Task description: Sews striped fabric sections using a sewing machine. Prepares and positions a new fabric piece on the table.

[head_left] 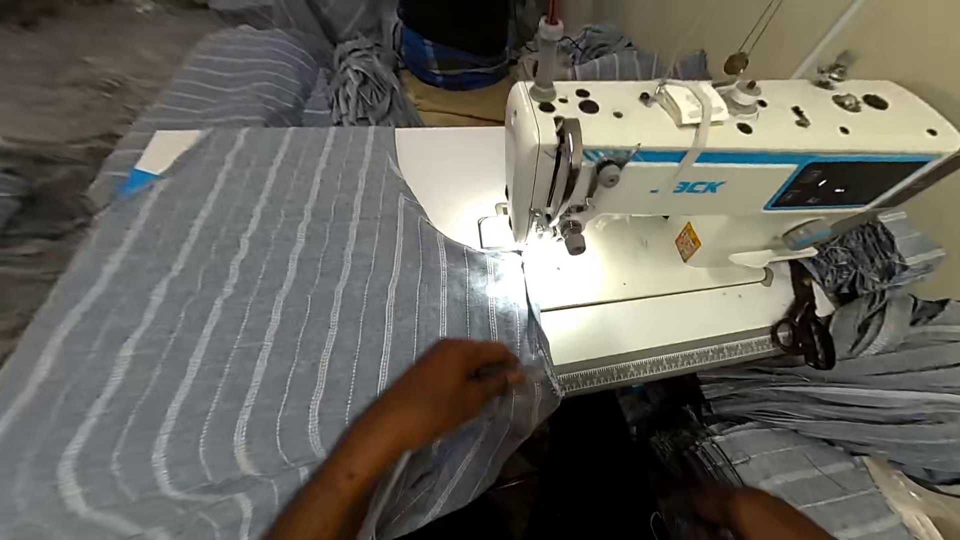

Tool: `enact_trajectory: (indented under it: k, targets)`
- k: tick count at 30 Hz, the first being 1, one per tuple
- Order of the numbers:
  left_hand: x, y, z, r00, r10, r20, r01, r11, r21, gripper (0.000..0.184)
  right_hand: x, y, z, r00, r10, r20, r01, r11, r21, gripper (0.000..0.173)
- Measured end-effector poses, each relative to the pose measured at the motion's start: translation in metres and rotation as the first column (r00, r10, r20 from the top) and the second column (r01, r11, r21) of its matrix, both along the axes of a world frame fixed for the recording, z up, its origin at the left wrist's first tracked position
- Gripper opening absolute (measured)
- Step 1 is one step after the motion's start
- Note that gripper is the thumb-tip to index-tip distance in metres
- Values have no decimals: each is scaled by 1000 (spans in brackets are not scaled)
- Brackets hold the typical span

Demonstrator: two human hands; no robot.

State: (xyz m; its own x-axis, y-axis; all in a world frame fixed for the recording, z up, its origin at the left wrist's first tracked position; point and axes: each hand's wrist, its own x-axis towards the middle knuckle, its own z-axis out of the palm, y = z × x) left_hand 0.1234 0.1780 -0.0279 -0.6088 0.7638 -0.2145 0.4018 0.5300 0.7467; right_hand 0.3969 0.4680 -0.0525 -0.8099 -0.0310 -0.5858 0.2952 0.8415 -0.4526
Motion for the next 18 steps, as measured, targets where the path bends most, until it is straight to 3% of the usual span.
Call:
enact_trajectory:
  k: [2, 4, 6, 8, 12, 18]
  targets:
    - [-33, 10, 11, 993, 115, -32, -116, 993, -37, 17, -73, -7, -4, 935, -57, -351, 54, 998, -16, 28]
    - [-70, 25, 11, 983, 184, -25, -185, 980, -69, 19, -156, -21, -24, 787, -148, -599, 135, 989, -66, 22]
    - [-104, 43, 2, 978, 205, -31, -208, 971, -118, 22, -232, -39, -37, 693, -267, -670, 226, 963, -150, 23]
    - [-130, 57, -12, 979, 197, -42, -202, 963, -178, 20, -276, -58, -39, 685, -350, -639, 346, 928, -138, 24]
    - [-153, 73, -21, 994, 99, -38, -105, 968, -228, 19, -275, -71, -42, 688, -349, -636, 436, 899, -22, 21]
    - [-161, 96, -28, 998, -22, -55, 10, 978, -209, 25, -270, -70, -50, 647, -357, -674, 440, 897, -53, 20]
